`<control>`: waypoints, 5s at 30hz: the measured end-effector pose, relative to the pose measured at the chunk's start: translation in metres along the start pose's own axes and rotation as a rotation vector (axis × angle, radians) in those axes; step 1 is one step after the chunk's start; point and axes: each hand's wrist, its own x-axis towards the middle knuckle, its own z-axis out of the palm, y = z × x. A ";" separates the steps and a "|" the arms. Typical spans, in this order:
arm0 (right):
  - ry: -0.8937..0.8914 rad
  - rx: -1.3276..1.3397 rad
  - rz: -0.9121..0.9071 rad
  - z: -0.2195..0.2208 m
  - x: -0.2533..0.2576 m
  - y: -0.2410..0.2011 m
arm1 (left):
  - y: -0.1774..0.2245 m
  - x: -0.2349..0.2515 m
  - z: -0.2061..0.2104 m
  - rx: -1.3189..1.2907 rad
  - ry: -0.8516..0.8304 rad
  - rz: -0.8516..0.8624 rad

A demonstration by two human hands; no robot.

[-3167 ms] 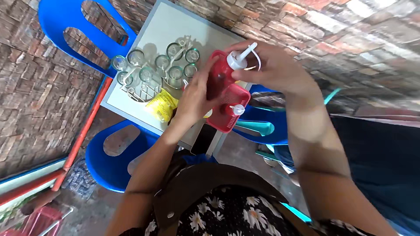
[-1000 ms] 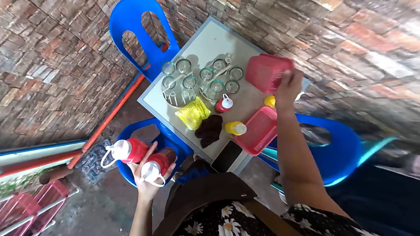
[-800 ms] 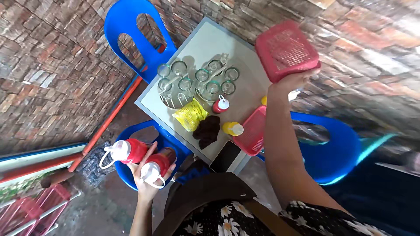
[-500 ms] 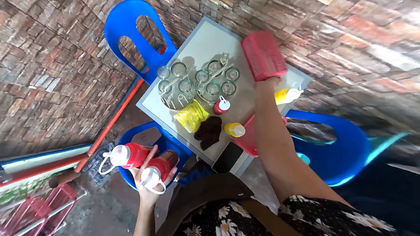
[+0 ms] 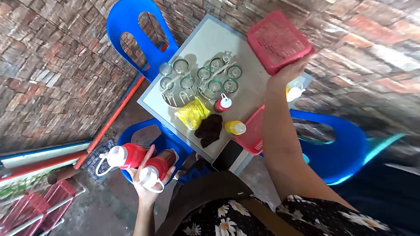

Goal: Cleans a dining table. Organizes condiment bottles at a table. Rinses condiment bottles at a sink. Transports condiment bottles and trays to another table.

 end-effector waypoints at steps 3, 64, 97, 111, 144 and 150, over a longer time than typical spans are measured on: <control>-0.448 -0.459 -0.377 -0.017 0.004 -0.006 | 0.000 -0.001 -0.001 0.010 0.003 0.002; -2.296 0.371 -0.882 -0.013 -0.981 -0.278 | -0.065 -0.272 -0.598 0.477 1.164 -0.195; -2.157 -0.497 -1.237 0.326 -1.430 -0.270 | -0.243 -0.009 -0.987 0.222 0.712 -0.815; -2.462 -0.591 -0.022 0.242 -1.404 -0.187 | -0.276 0.012 -0.996 -0.032 0.427 -1.008; -2.722 -0.395 -0.033 0.288 -1.417 -0.154 | -0.276 0.034 -0.975 -0.343 0.998 -0.826; -2.803 -0.288 -0.099 0.289 -1.417 -0.146 | -0.279 0.030 -0.984 -0.509 1.047 -0.759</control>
